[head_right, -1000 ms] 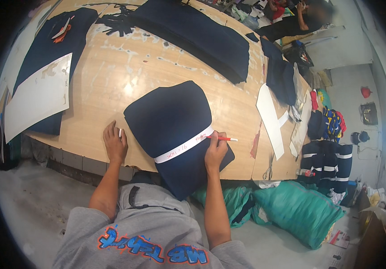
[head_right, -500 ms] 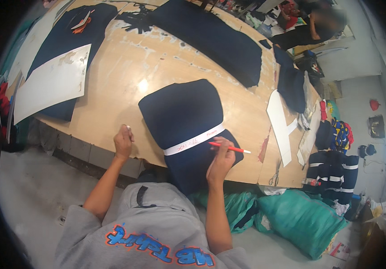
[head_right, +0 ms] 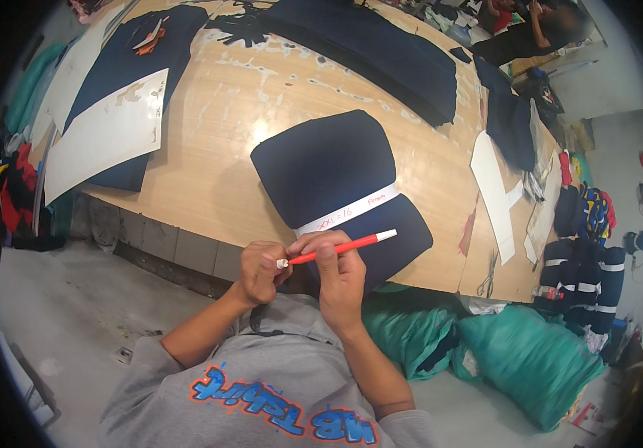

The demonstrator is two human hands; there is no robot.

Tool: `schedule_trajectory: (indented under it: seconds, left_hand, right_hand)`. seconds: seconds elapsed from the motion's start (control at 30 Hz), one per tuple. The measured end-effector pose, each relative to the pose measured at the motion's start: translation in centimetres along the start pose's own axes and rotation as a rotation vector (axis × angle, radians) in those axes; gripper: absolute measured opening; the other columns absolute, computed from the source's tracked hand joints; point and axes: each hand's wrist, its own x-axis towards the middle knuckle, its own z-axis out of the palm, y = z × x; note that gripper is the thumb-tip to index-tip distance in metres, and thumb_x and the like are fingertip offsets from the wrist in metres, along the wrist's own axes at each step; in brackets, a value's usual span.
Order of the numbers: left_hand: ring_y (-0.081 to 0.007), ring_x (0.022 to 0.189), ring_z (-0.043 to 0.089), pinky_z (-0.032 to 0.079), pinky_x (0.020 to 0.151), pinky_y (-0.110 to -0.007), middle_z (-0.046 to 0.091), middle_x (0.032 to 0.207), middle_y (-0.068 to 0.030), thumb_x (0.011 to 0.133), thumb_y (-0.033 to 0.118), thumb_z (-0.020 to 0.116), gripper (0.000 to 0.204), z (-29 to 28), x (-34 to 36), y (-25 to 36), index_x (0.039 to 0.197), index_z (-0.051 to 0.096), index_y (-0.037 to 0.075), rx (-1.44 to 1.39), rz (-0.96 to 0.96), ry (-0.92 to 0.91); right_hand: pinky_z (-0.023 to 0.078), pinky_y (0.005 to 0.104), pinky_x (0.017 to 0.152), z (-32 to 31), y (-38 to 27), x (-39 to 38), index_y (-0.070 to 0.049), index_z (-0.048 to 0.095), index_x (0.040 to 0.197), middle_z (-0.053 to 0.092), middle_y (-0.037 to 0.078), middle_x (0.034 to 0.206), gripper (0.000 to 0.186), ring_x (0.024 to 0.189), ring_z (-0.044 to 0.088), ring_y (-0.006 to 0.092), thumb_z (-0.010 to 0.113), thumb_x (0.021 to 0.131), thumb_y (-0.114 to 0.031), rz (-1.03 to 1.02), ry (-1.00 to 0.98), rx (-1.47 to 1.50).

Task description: The person folds a dark fabric bundle, wraps it with a white strip, and writes on the strip with a red marker. The person then gathers cut fabric scraps and places them into a green sack. The person also handles a large flat piece of dark fabric on the table.

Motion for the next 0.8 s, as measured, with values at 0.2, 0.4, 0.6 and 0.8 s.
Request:
schedule_trajectory:
  seconds: [0.2,0.4,0.6,0.8]
  left_hand:
    - [-0.0256,0.046,0.051,0.04,0.048,-0.038,0.049,0.055,-0.007,0.117,0.026,0.037,0.055,0.8,-0.4,-0.1,0.069,0.053,0.005,0.032,-0.029,0.008]
    - [-0.019,0.051,0.053,0.042,0.052,-0.036,0.054,0.058,-0.0061,0.119,0.033,0.037,0.057,2.0,-1.5,0.9,0.077,0.061,0.001,-0.157,-0.439,-0.052]
    - [-0.0184,0.076,0.069,0.055,0.073,-0.032,0.068,0.086,-0.0099,0.12,0.037,0.032,0.049,1.4,0.9,2.2,0.114,0.063,0.0,-0.21,-0.449,-0.417]
    - [-0.0272,0.129,0.062,0.04,0.118,-0.043,0.068,0.131,-0.0169,0.121,0.04,0.027,0.052,-2.5,10.8,-6.6,0.14,0.055,0.001,0.214,-0.19,0.109]
  right_hand:
    - [0.051,0.0323,0.097,-0.6,0.7,-0.4,0.0,0.064,0.114,0.069,0.014,0.122,0.029,0.107,0.066,0.0185,0.05,0.117,-0.025,-0.024,-0.08,-0.276]
    - [0.059,0.0287,0.085,-0.2,0.7,-0.9,-0.001,0.066,0.135,0.054,0.017,0.156,0.043,0.109,0.068,0.0194,0.038,0.119,-0.03,0.09,-0.184,-0.302]
    - [0.058,0.0356,0.091,-3.1,-2.8,-2.7,0.001,0.058,0.143,0.061,0.019,0.143,0.043,0.107,0.068,0.0217,0.037,0.119,-0.028,-0.035,0.006,-0.185]
    - [0.049,0.0416,0.095,-9.7,-23.2,-9.9,-0.009,0.058,0.134,0.062,0.012,0.121,0.031,0.101,0.058,0.023,0.045,0.108,-0.019,-0.83,0.123,-0.309]
